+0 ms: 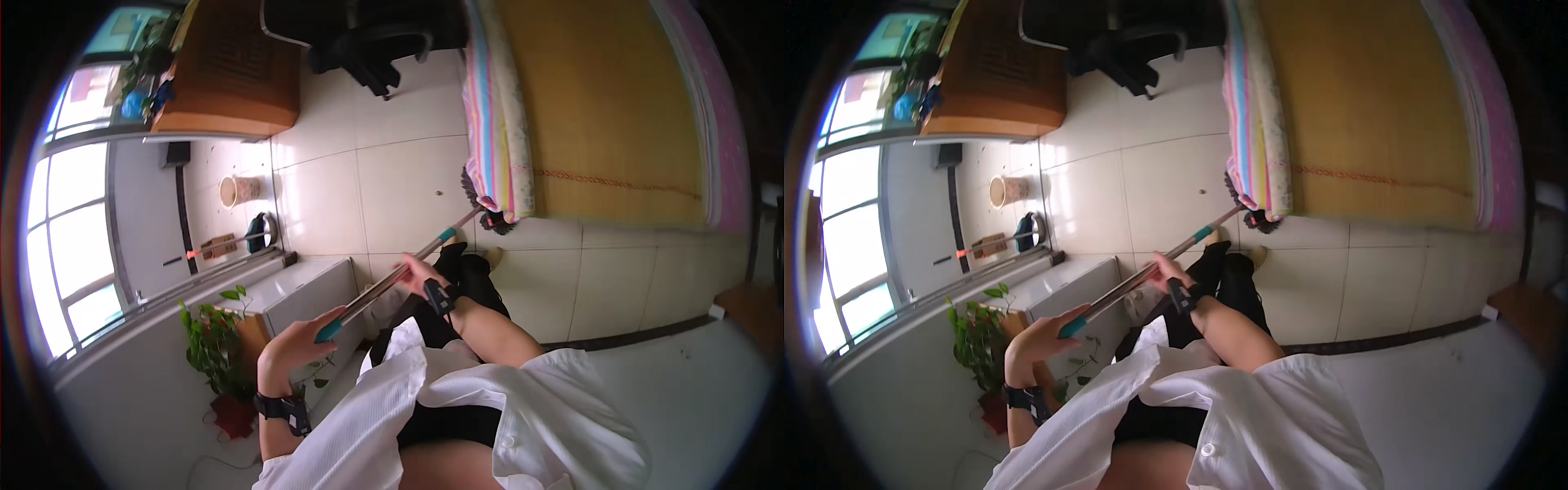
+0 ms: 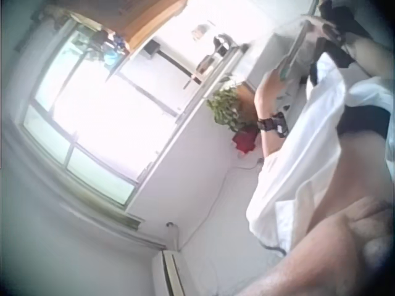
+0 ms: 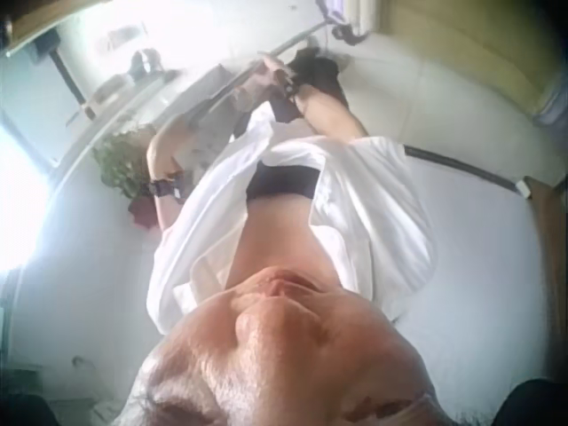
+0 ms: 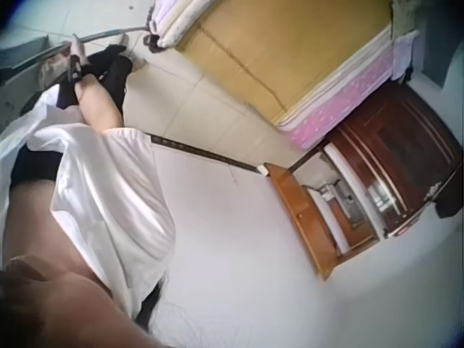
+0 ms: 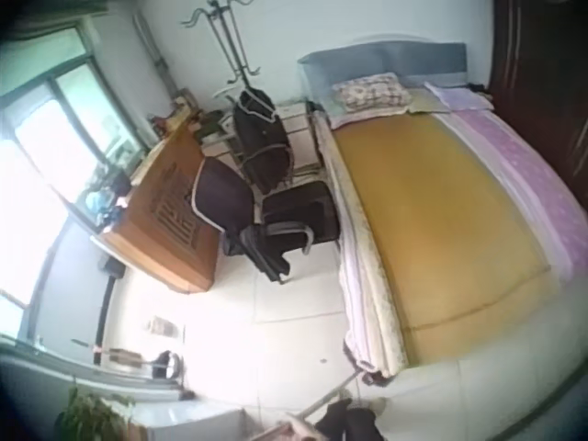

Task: Mop the floor of a bedroom using a spray mop after picking up initial debris with a broom and dustpan.

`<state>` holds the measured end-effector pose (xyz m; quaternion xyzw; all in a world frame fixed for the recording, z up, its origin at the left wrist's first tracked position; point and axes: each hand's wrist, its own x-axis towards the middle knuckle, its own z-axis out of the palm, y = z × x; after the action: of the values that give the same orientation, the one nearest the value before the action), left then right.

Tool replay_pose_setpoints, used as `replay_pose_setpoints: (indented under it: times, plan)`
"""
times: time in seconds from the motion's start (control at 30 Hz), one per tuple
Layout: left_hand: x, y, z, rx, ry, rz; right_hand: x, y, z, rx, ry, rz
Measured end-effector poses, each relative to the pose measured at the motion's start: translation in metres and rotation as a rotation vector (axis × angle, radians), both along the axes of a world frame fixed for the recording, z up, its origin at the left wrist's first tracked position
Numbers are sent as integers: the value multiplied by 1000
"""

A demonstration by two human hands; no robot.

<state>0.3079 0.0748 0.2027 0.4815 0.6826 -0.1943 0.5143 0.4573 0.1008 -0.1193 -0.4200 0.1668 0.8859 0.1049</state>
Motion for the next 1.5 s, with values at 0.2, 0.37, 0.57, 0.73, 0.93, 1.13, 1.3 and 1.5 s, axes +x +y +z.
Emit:
replay_pose_setpoints:
  times: [0.2, 0.37, 0.57, 0.73, 0.93, 1.13, 1.3, 1.5]
  plan:
    - [-13, -15, -1, 53, -103, 64, 26, 5, -9, 73, -81, 148]
    - [-48, -8, -21, -17, -166, -40, 27, 2, -8, -3, -160, 73]
    - [-100, 16, -52, 58, -116, -135, -17, 13, -49, -87, -293, 26]
    - [-210, -9, -41, 117, 14, -73, -151, 13, -51, -126, -220, 105]
    - [-296, -71, 56, 128, 252, 187, -355, -23, 4, 48, 216, 578]
    - [-289, -69, 111, 77, 463, 423, -444, -10, 69, 127, 434, 552]
    - [-281, -77, 131, 162, 467, 559, -453, 11, 113, 231, 510, 575]
    - [-277, -42, 101, 281, 238, 577, -379, 68, 74, 277, 368, 601]
